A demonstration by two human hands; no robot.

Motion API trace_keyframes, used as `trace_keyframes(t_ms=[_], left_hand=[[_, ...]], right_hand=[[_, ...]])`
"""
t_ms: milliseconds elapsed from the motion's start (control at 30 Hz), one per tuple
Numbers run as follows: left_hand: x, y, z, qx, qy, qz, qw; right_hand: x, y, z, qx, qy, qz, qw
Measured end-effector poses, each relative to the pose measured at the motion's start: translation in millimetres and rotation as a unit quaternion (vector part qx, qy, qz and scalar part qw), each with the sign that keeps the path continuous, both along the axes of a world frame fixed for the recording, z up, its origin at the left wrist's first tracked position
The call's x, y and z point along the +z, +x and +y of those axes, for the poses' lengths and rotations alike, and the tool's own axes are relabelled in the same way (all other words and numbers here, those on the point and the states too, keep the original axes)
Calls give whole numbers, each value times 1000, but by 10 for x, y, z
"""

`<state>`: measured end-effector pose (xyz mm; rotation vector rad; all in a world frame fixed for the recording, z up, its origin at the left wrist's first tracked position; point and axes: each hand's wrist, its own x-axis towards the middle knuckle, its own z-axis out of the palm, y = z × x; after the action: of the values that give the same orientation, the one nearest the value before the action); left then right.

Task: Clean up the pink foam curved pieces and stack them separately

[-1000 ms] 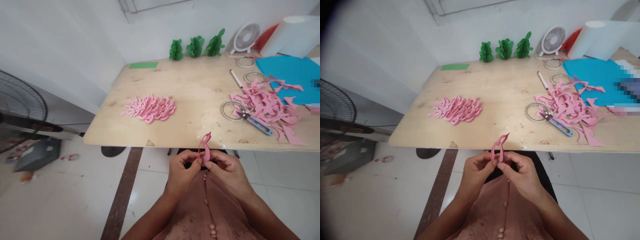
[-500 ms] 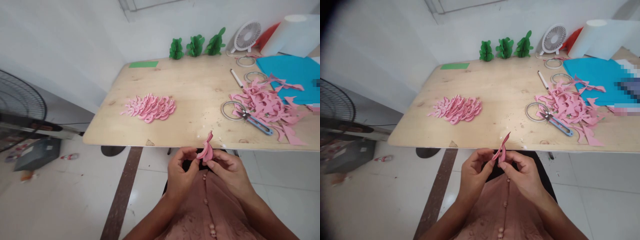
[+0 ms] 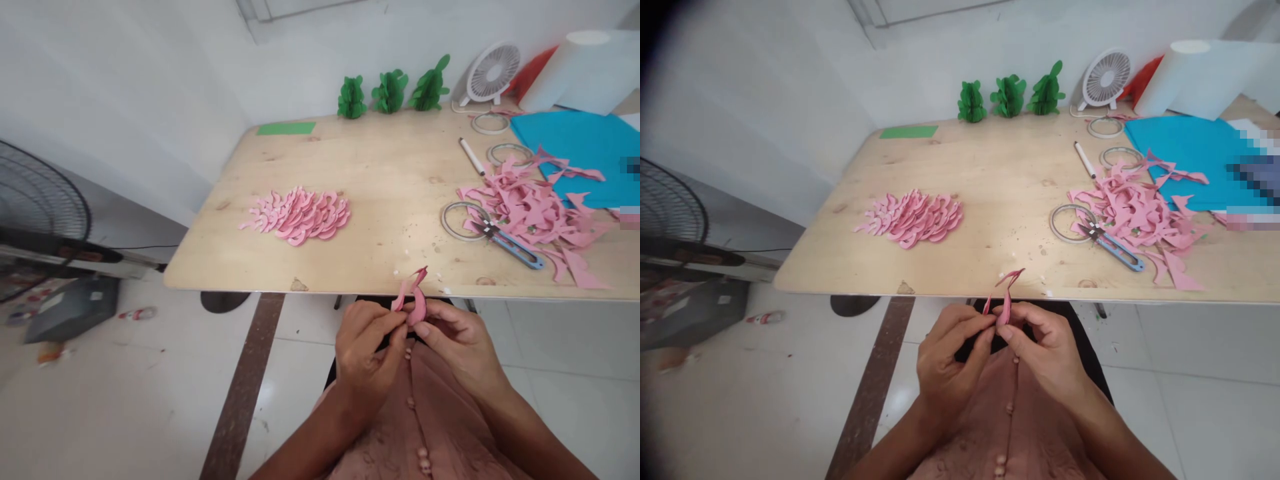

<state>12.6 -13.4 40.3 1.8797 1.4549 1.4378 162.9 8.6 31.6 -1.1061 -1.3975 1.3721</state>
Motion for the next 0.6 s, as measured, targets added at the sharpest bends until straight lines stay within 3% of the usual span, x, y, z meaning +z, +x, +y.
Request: trace_keyframes(t_ms=[400, 600], left_hand=[[64, -73, 84, -44, 18, 68, 997], [151, -131, 109, -74, 7, 122, 990]], right_hand=[[26, 38, 10, 16, -10, -18, 1000], [56, 46, 14, 28, 22, -40, 999]])
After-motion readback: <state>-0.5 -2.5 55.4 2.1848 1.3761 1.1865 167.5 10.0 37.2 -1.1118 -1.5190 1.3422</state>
